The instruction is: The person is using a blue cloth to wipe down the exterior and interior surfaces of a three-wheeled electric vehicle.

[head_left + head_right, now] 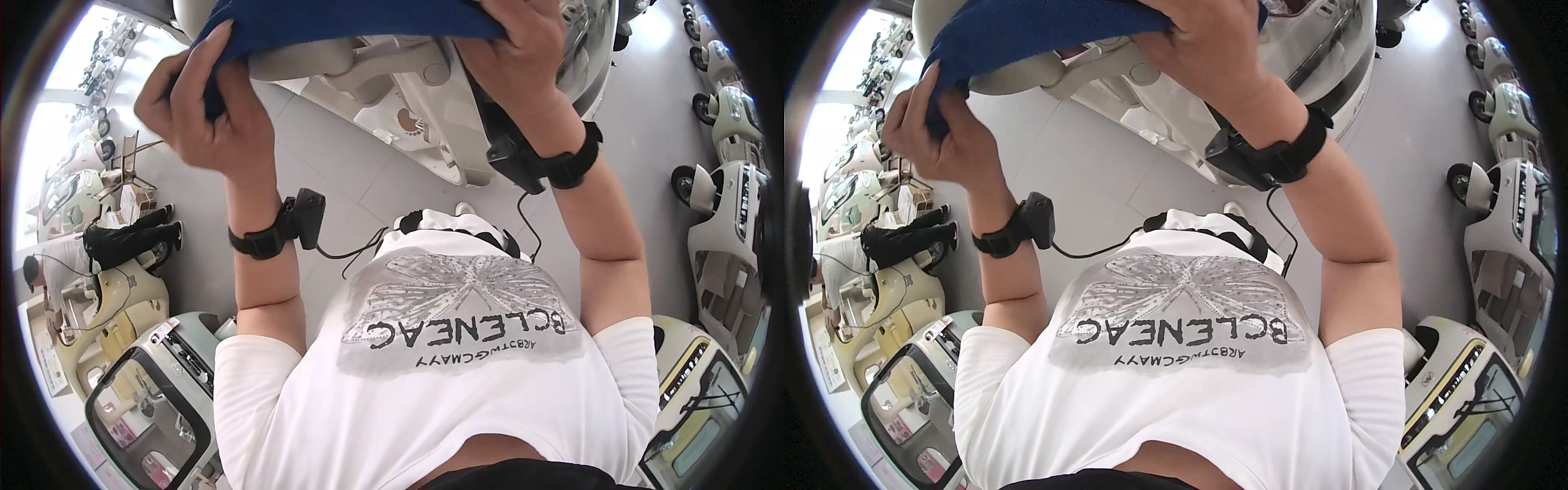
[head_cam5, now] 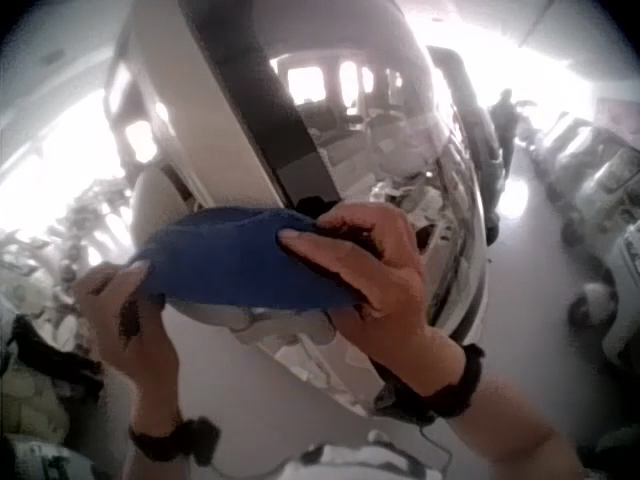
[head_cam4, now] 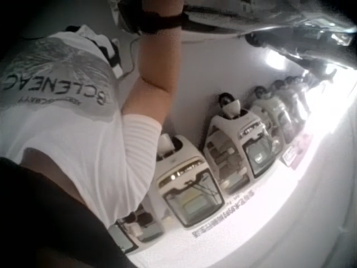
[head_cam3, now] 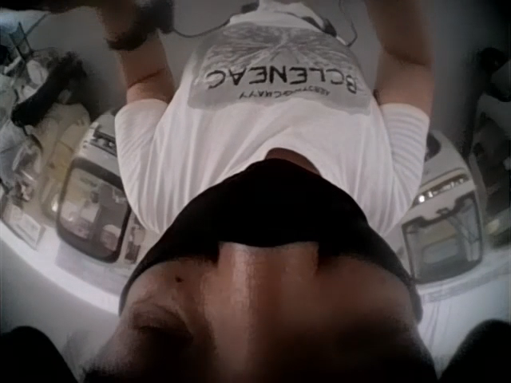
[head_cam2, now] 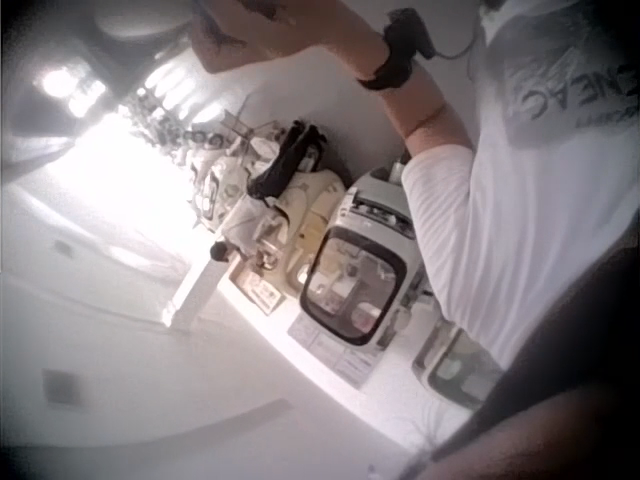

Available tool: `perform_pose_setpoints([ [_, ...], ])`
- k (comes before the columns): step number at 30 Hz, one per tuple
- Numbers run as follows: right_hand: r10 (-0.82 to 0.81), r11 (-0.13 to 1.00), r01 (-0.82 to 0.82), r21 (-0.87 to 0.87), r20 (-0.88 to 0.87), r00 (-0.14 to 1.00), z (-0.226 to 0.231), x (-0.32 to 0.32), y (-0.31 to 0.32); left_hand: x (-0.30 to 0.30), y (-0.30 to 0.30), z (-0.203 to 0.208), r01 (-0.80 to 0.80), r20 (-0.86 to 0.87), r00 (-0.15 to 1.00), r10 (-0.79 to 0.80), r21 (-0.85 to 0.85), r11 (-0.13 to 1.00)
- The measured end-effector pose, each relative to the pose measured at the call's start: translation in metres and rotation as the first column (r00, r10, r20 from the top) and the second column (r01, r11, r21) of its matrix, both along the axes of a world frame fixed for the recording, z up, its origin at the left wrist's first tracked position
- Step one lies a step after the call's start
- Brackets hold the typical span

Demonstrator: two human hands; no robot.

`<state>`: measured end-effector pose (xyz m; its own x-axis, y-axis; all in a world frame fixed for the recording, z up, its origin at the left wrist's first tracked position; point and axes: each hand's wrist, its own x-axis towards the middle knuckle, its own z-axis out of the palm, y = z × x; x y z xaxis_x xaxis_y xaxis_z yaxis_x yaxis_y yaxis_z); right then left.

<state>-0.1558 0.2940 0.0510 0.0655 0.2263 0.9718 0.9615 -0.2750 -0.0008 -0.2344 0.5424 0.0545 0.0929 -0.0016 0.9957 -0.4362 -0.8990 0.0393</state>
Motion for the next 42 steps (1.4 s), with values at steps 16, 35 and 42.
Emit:
perform_pose_setpoints([
  [16, -0.068, 0.991, 0.048, -0.121, -0.168, 0.984, -0.037, -0.03, -0.007, -0.031, 0.002, -0.072, 0.133, -0.127, 0.983, -0.132, -0.007, 0.991],
  [35, -0.221, 0.975, 0.217, -0.04, -0.173, 0.96, -0.008, -0.05, 0.058, -0.009, 0.021, -0.087, 0.308, -0.173, 0.896, -0.409, -0.423, 0.852],
  [42, -0.103, 0.986, 0.054, -0.159, -0.316, 0.943, -0.006, -0.074, 0.043, 0.004, 0.04, -0.045, 0.323, 0.036, 0.945, -0.324, -0.233, 0.917],
])
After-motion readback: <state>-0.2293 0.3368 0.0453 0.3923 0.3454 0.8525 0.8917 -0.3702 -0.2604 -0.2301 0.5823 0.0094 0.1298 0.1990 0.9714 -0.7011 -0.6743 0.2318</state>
